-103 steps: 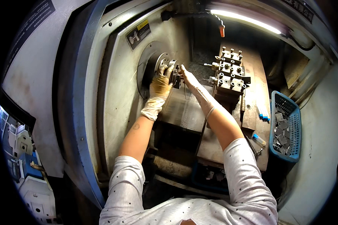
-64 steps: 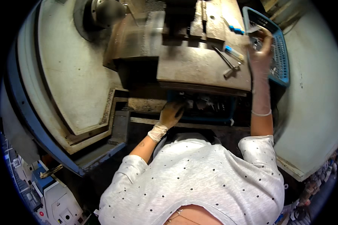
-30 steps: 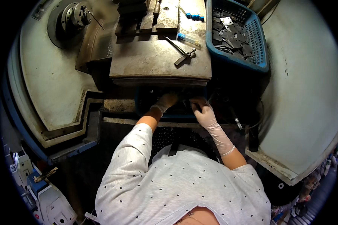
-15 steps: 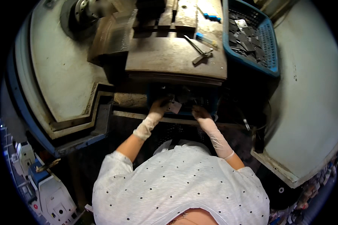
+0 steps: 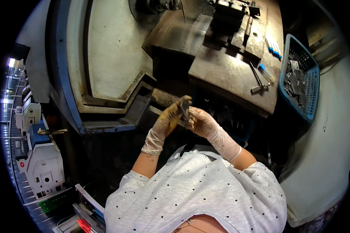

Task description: The person operates a CNC lathe in a workshop, repeatedly opening the machine door, loading small metal parts into the chuck, and closing the door to run the cycle. They handle parts one at a time, placing finished pieces into a red basket.

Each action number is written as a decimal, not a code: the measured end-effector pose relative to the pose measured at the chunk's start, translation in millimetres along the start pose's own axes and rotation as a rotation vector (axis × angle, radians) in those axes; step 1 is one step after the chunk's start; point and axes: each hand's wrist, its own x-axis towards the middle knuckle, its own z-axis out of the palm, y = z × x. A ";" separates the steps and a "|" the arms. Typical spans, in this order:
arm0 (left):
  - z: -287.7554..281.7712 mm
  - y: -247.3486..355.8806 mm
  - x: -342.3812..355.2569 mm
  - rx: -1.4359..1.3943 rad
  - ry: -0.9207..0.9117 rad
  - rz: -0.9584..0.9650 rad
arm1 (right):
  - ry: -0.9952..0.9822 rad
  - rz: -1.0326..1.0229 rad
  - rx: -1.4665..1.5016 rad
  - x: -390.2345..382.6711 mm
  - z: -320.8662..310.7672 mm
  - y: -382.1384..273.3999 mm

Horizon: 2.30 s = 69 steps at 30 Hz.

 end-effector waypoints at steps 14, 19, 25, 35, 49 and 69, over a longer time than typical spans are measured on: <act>35.0 191.2 220.5 1.336 0.344 0.712 | 0.330 -0.332 -0.651 -34.5 32.2 -52.2; 42.1 246.4 301.9 2.043 0.416 0.473 | 0.529 -0.541 -0.670 -71.2 22.0 -53.7; 48.3 250.7 332.3 2.353 0.283 0.577 | 0.577 -0.645 -0.558 -84.9 4.8 -52.7; 27.4 267.3 391.6 2.523 0.470 0.256 | 0.566 -0.635 -0.614 -90.3 13.0 -54.9; 25.3 236.7 325.1 2.451 0.456 0.778 | 0.540 -0.562 -0.601 -82.9 15.5 -45.4; -20.3 228.7 311.5 2.023 0.520 0.298 | 0.497 -0.773 -0.932 203.6 88.6 -164.5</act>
